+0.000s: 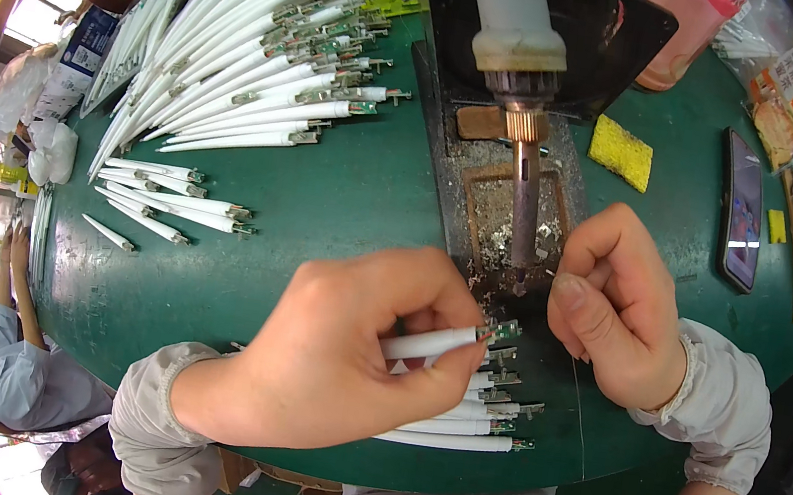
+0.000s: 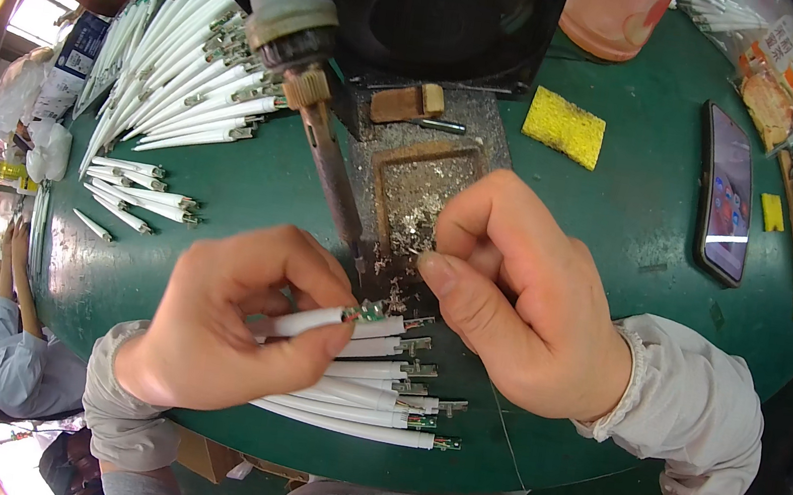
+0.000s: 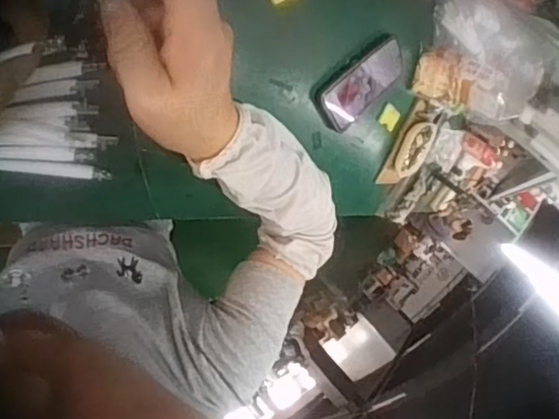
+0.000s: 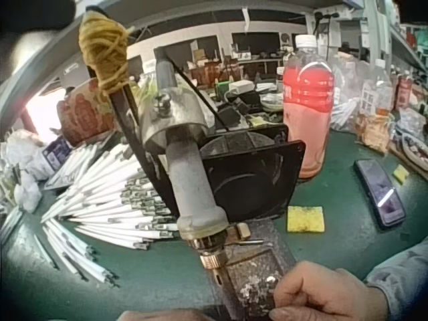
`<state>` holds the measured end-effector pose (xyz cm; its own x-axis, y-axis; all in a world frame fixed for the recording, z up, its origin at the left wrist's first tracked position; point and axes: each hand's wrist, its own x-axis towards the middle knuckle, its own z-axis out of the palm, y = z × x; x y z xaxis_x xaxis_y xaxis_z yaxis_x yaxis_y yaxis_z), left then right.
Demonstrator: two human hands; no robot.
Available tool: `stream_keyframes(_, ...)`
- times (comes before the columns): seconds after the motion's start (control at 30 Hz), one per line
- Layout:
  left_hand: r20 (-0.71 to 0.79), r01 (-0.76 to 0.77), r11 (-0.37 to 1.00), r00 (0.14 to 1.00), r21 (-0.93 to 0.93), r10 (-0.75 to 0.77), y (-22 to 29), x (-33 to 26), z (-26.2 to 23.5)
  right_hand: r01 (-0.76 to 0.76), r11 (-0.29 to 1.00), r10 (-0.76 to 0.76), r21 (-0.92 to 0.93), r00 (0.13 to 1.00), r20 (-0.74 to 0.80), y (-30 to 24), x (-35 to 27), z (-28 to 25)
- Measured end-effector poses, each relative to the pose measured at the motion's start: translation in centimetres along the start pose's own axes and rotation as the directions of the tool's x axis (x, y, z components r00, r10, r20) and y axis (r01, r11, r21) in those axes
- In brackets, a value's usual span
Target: The person solders small electronic components onto light tubes or wires with a soldering iron and soldering wire.
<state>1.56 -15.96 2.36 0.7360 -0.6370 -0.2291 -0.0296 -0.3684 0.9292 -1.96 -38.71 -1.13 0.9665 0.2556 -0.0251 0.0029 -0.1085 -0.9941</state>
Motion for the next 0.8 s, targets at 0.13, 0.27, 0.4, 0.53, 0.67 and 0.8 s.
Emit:
stream_keyframes(0.13,0.008,-0.425,0.816,0.888,0.392,0.459,-1.5,-0.1,1.3,-0.009,1.0,0.009,0.005,1.0,0.02,0.1,-0.2,0.0)
stream_keyframes(0.27,0.098,-0.504,0.601,0.81,0.621,0.578,-2.2,-0.5,2.2,-0.002,1.0,0.003,-0.031,0.999,0.036,0.3,-0.2,0.2)
stream_keyframes(0.4,0.086,-0.416,0.586,0.858,0.695,0.507,-1.6,-0.7,0.8,-0.009,0.998,0.013,-0.055,0.998,0.056,0.4,-0.2,0.2)
stream_keyframes(0.53,-0.118,-0.068,0.321,0.842,0.945,0.527,-2.2,1.2,-4.4,0.003,0.999,-0.001,-0.036,0.997,0.076,0.6,-0.3,0.1)
stream_keyframes(0.67,-0.151,0.122,0.09,0.828,0.989,0.541,-4.2,3.3,-7.7,0.017,0.998,-0.011,-0.058,0.995,0.094,0.6,-0.3,0.2)
stream_keyframes(0.8,-0.168,0.059,0.223,0.841,0.973,0.514,-5.0,3.2,-8.1,0.012,0.998,-0.005,-0.059,0.994,0.113,0.2,-0.1,0.3)
